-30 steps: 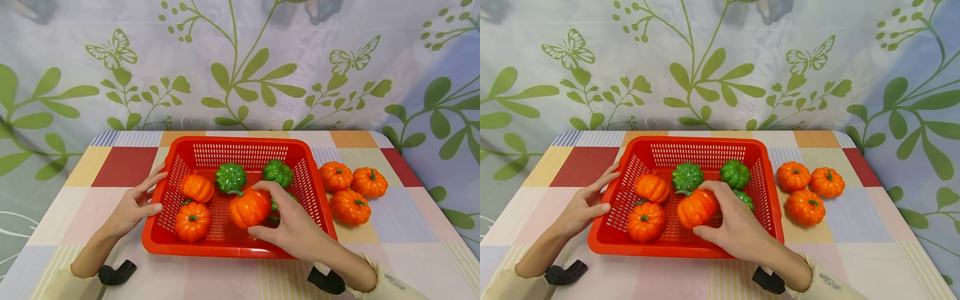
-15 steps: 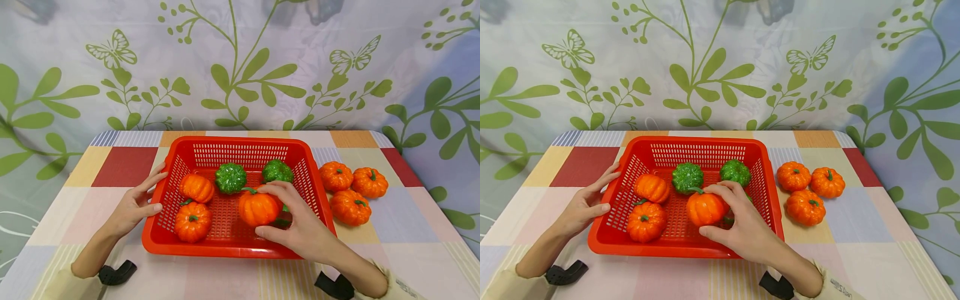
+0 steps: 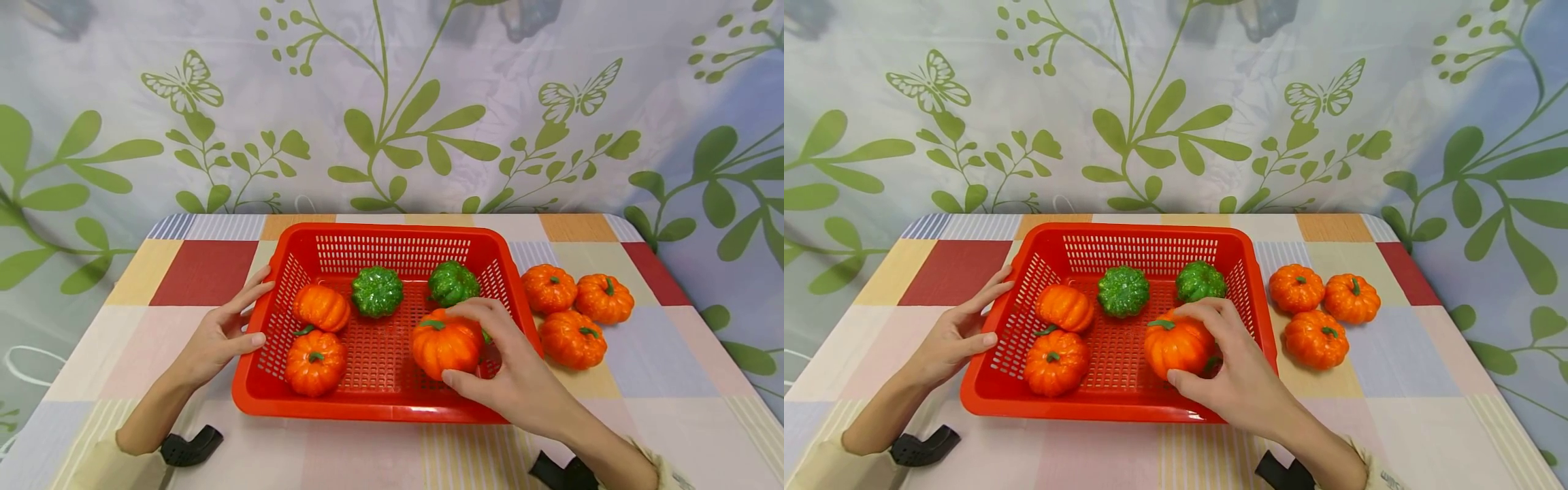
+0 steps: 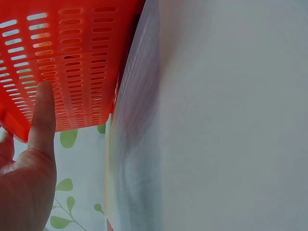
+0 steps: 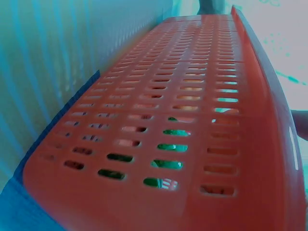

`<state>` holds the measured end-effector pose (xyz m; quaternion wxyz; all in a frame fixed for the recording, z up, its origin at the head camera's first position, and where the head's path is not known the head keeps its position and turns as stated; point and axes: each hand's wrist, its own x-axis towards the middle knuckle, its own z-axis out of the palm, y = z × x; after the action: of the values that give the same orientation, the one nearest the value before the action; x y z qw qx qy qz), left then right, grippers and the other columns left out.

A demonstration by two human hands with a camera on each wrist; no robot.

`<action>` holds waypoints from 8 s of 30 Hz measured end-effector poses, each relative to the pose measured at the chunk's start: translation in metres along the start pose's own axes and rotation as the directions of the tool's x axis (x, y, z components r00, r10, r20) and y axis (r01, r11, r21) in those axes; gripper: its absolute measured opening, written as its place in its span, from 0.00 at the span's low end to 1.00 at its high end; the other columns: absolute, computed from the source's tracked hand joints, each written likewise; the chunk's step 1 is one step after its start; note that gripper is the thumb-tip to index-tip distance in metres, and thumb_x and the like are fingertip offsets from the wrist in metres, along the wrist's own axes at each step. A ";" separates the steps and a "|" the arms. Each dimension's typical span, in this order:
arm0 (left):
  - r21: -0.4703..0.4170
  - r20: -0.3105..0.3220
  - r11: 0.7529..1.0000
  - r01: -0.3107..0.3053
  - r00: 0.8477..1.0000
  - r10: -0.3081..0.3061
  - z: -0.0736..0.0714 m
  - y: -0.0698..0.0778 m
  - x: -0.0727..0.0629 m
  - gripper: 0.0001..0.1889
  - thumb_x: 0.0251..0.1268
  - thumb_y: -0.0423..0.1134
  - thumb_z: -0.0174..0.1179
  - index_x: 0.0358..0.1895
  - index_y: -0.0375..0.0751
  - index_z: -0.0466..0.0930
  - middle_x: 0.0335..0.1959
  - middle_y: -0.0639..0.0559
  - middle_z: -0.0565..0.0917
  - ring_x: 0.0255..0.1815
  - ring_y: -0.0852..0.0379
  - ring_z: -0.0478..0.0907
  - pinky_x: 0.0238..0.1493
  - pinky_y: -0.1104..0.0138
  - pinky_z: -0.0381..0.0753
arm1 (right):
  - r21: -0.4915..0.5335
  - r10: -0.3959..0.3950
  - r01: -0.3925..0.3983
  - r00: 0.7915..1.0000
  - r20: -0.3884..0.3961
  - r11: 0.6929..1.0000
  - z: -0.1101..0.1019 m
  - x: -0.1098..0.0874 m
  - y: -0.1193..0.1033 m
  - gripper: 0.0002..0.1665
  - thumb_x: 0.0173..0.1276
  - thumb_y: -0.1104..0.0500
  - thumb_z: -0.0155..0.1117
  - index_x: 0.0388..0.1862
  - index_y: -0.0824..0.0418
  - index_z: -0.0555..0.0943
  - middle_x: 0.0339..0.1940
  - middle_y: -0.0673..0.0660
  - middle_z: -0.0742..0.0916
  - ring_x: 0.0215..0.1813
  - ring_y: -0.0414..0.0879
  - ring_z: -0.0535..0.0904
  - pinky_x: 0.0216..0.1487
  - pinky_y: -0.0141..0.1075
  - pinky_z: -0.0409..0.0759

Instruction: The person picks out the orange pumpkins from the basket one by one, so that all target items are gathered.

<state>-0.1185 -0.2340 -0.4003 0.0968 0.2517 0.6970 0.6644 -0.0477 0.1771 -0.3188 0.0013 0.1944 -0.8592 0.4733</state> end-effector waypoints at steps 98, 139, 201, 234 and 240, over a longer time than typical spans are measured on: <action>0.119 -0.053 0.992 -0.041 0.997 0.047 0.002 0.006 -0.002 0.20 0.60 0.17 0.55 0.57 0.30 0.75 0.75 0.50 0.61 0.66 0.54 0.65 0.44 0.62 0.85 | -0.198 0.263 -0.403 0.828 -0.495 0.894 -0.132 -0.097 0.118 0.40 0.57 0.64 0.76 0.69 0.53 0.73 0.53 0.34 0.69 0.53 0.28 0.61 0.43 0.11 0.60; 0.100 -0.057 0.995 -0.031 0.998 0.036 0.002 0.005 -0.003 0.20 0.61 0.17 0.55 0.57 0.30 0.75 0.74 0.50 0.61 0.66 0.53 0.64 0.44 0.62 0.85 | -0.209 0.470 -0.528 0.840 -0.272 0.823 -0.135 -0.104 0.165 0.46 0.67 0.55 0.69 0.77 0.62 0.58 0.69 0.77 0.65 0.68 0.70 0.53 0.64 0.17 0.48; 0.060 -0.047 0.997 -0.040 0.998 0.042 0.002 0.004 -0.003 0.19 0.61 0.17 0.54 0.55 0.30 0.74 0.75 0.48 0.58 0.67 0.52 0.64 0.44 0.60 0.85 | -0.191 0.351 -0.427 0.875 -0.334 0.884 -0.125 -0.101 0.151 0.50 0.64 0.64 0.70 0.78 0.66 0.53 0.73 0.76 0.57 0.77 0.63 0.44 0.76 0.40 0.36; 0.076 -0.063 0.996 -0.041 0.997 0.046 0.003 0.003 -0.002 0.18 0.61 0.17 0.55 0.54 0.30 0.75 0.75 0.48 0.60 0.67 0.51 0.63 0.43 0.61 0.85 | -0.082 -0.044 0.030 0.983 -0.176 0.996 -0.036 -0.038 0.020 0.38 0.53 0.74 0.75 0.63 0.56 0.77 0.66 0.55 0.75 0.68 0.41 0.66 0.62 0.20 0.64; 0.070 -0.064 0.996 -0.046 0.997 0.050 0.004 0.003 -0.001 0.18 0.61 0.17 0.55 0.54 0.31 0.75 0.75 0.48 0.60 0.66 0.51 0.64 0.43 0.61 0.85 | -0.059 -0.148 0.143 0.985 -0.092 0.988 -0.018 -0.025 0.001 0.35 0.54 0.71 0.75 0.60 0.51 0.78 0.66 0.51 0.76 0.67 0.44 0.68 0.63 0.23 0.65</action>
<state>-0.1150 -0.2315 -0.3981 0.0490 0.2497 0.7160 0.6501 -0.0280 0.2005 -0.3150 0.0821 0.2334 -0.8536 0.4583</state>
